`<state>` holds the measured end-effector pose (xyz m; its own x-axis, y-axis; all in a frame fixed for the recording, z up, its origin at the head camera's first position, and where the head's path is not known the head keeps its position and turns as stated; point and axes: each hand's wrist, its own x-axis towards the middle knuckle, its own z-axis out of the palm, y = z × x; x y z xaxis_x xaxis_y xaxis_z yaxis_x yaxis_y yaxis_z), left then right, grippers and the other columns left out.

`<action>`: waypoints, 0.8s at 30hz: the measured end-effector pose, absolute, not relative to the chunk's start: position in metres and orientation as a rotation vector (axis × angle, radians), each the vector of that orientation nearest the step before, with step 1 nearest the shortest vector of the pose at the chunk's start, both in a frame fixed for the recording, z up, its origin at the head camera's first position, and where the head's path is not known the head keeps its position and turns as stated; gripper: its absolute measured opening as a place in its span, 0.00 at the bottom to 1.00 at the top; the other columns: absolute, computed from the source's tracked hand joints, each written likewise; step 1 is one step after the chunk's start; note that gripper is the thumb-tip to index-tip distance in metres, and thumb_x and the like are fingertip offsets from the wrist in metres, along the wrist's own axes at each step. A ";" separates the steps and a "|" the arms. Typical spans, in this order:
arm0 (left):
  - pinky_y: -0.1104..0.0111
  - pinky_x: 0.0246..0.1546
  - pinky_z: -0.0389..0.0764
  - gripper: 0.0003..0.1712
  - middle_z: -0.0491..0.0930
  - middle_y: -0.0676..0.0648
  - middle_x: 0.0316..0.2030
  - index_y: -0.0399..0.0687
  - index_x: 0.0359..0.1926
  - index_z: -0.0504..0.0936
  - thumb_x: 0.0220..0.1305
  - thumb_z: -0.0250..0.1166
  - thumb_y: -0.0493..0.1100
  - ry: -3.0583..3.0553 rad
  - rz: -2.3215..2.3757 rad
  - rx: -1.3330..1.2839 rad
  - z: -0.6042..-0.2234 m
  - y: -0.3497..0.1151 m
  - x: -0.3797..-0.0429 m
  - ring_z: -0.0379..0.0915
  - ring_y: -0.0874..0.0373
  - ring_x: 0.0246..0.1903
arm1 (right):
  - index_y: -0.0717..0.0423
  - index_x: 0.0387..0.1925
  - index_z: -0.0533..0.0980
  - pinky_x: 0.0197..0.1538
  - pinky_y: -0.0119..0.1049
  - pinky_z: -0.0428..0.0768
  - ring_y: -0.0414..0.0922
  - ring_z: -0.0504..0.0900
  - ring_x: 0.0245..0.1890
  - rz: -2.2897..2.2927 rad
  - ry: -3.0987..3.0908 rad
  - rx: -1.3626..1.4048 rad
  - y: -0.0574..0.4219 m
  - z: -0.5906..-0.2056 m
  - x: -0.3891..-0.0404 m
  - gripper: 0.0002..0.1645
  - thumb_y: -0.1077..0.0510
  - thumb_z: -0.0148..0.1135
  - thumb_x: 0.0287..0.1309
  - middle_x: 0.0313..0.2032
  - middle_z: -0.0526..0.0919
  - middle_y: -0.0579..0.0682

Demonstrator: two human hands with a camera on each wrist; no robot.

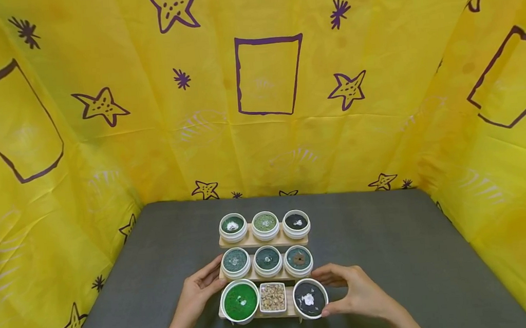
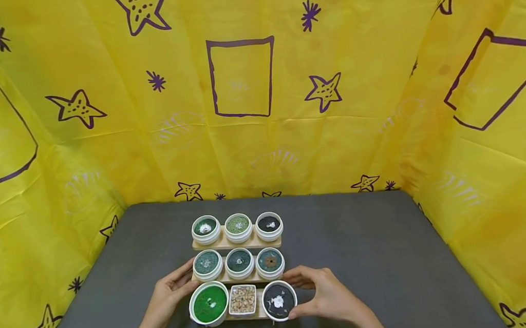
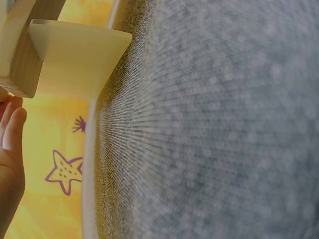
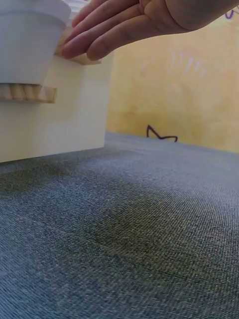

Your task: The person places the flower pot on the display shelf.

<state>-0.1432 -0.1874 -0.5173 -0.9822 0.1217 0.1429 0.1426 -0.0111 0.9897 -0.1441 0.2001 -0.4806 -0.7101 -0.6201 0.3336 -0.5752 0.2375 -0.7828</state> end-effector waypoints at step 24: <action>0.82 0.52 0.79 0.33 0.78 0.72 0.54 0.22 0.67 0.65 0.63 0.64 0.29 -2.188 -2.204 -0.284 -0.518 -0.187 -0.143 0.77 0.75 0.54 | 0.52 0.53 0.78 0.44 0.33 0.87 0.33 0.86 0.43 -1.511 2.433 -1.084 0.190 -0.484 -0.143 0.28 0.54 0.77 0.48 0.44 0.89 0.48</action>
<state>-0.1427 -0.1872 -0.5183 -0.9832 0.1112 0.1447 0.1439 -0.0156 0.9895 -0.1426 0.1904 -0.4836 -0.7469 -0.6002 0.2861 -0.5225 0.2637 -0.8109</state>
